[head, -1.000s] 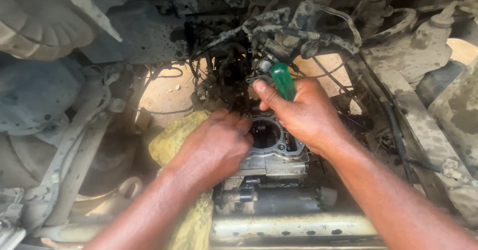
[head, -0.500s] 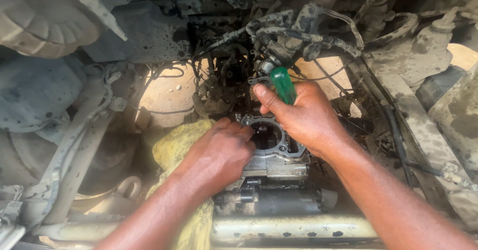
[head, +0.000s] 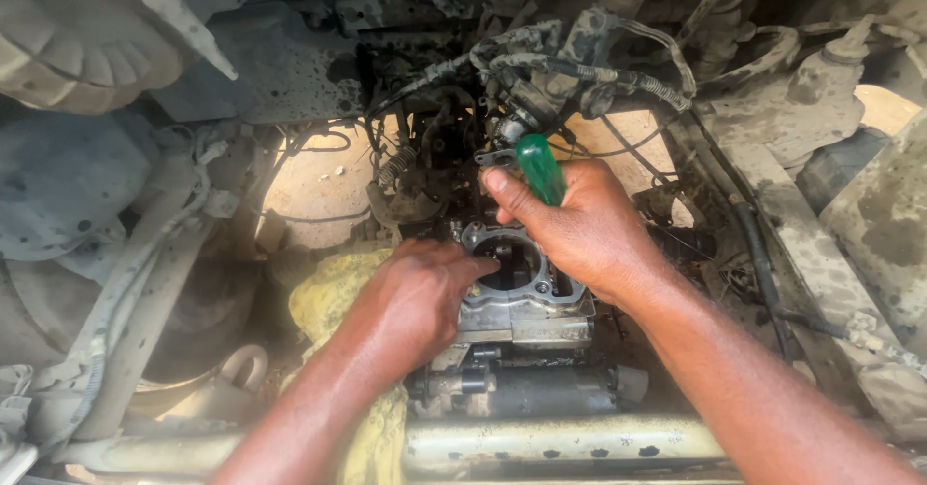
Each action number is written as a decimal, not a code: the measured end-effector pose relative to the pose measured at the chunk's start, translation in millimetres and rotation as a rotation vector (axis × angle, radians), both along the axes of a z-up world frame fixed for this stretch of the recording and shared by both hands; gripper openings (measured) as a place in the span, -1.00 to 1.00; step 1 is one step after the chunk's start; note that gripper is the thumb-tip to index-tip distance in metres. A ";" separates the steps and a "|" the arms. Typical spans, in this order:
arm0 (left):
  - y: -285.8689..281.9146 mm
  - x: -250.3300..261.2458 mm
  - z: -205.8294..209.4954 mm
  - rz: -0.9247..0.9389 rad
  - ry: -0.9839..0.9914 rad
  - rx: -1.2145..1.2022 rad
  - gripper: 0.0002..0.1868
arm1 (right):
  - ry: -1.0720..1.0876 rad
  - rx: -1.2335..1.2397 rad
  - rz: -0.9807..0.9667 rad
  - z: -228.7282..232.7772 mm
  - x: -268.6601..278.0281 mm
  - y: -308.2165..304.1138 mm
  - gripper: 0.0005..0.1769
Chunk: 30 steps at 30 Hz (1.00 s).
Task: Repairing an engine component using a screwdriver and hands inside an open vehicle engine bay.
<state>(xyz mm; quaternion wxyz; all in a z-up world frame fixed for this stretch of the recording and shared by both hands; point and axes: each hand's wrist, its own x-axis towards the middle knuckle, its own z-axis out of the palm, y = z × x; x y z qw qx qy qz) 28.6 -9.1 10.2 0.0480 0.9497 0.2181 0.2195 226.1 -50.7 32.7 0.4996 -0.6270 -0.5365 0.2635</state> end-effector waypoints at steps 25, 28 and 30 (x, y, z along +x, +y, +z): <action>-10.3 11.5 -3.4 0.058 0.111 0.020 -0.80 | -0.003 -0.033 0.012 -0.4 -2.6 1.1 -0.50; -12.0 12.7 -3.3 0.097 0.106 -0.015 -0.75 | 0.006 -0.036 -0.014 2.9 -2.6 0.1 -0.47; -11.4 10.2 -3.9 0.138 0.122 -0.056 -0.68 | 0.030 -0.034 -0.026 4.3 -4.4 -0.3 -0.46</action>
